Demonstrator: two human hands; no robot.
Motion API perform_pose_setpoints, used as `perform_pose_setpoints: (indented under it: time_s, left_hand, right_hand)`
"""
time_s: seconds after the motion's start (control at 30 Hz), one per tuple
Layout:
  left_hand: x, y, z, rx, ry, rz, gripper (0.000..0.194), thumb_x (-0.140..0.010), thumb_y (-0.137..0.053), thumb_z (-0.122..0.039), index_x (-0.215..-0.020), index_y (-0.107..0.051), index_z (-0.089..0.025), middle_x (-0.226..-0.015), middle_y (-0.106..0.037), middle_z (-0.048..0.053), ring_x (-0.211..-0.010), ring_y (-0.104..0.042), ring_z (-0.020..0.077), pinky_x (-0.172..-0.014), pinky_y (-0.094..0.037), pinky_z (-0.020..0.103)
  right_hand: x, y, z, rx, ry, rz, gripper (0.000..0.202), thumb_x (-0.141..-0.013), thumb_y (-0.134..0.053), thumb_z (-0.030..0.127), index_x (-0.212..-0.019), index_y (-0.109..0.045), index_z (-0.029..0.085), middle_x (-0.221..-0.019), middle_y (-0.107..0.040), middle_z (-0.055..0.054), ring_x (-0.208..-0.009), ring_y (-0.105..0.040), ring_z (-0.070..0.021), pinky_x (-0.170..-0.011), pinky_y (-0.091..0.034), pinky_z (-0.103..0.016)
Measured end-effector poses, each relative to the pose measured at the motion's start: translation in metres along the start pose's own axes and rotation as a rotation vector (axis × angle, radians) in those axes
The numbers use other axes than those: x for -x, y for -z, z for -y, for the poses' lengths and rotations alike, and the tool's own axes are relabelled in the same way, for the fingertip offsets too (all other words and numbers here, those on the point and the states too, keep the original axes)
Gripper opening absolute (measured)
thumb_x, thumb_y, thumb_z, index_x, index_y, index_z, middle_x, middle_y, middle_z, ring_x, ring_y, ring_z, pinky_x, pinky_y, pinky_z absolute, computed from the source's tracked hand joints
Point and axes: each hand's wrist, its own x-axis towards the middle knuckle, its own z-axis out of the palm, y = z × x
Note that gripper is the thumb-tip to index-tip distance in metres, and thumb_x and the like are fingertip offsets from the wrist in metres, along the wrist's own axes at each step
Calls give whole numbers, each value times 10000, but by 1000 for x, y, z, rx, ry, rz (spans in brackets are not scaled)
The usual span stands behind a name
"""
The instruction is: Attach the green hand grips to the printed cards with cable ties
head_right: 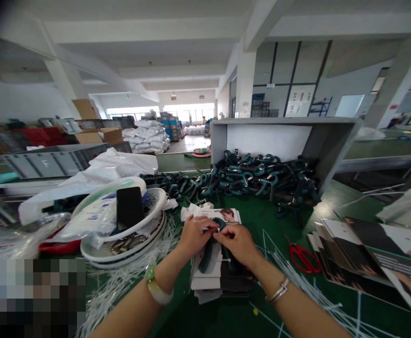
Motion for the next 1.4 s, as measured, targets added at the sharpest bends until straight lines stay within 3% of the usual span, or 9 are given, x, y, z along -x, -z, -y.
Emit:
perform_pose_setpoints:
  time_s: [0.53,0.73,0.83,0.97,1.07,1.13,1.23,1.33,1.4]
  left_hand:
    - [1,-6,2,44,-16,-13,160,-790,-569,-201,-833,-693,-292,-904,-704,-25,-923,-599,182,-1006,-264,470]
    - [4,2,10,312,-60,86,213,-783,-525,-169,-922,-673,-234,-948,-703,-2,-907,-620,156,-872,-444,296]
    - [6,8,10,387,-104,107,223,-776,-562,-218,-986,-638,-215,-983,-687,9,-908,-614,151,-846,-452,266]
    - [5,5,5,241,-107,30,90,-799,-551,-217,-815,-639,-223,-847,-678,-19,-854,-597,152,-876,-413,307]
    - [5,-1,1,148,-130,-62,101,-801,-541,-180,-803,-634,-221,-899,-644,4,-930,-564,170,-883,-399,325]
    - [5,-3,1,134,-136,-154,83,-795,-555,-185,-806,-634,-206,-969,-609,34,-970,-541,180,-880,-402,326]
    - [5,-4,1,139,-146,-239,68,-792,-575,-213,-796,-640,-196,-1004,-576,51,-971,-529,181,-887,-400,333]
    - [4,-4,1,146,-172,-245,94,-803,-569,-249,-781,-648,-204,-1008,-569,49,-984,-518,187,-899,-392,346]
    - [3,-3,1,158,-174,-256,109,-804,-562,-251,-761,-649,-202,-993,-566,50,-977,-516,189,-893,-394,348]
  right_hand:
    - [-7,2,4,-135,-100,100,324,-650,-624,464,-519,-537,181,-484,-439,40,-482,-383,-100,-480,-275,-236]
    - [-18,5,7,-136,-142,151,239,-595,-660,360,-477,-552,183,-592,-566,-5,-601,-495,-145,-554,-339,-256]
    - [-21,5,7,-139,-159,166,216,-575,-649,314,-454,-526,184,-497,-487,36,-518,-438,-117,-514,-310,-241]
    - [-19,1,4,-139,-132,150,250,-574,-645,305,-439,-469,189,-435,-376,72,-483,-389,-100,-518,-300,-233]
    - [-14,-2,2,-132,-105,102,239,-593,-658,340,-483,-512,187,-438,-367,73,-499,-405,-108,-557,-328,-244]
    - [-9,-4,1,-134,-61,26,212,-632,-656,384,-613,-613,177,-478,-426,60,-509,-415,-114,-553,-339,-249]
    - [-3,-4,1,-150,75,-98,259,-687,-652,409,-799,-688,179,-706,-596,-9,-592,-484,-129,-580,-388,-263]
    - [0,-3,0,-157,173,-123,244,-719,-649,405,-838,-699,198,-879,-635,-47,-705,-543,-152,-639,-430,-274]
    - [-1,-3,-1,-146,220,-117,217,-747,-630,399,-806,-693,200,-838,-632,-45,-743,-559,-161,-667,-439,-277]
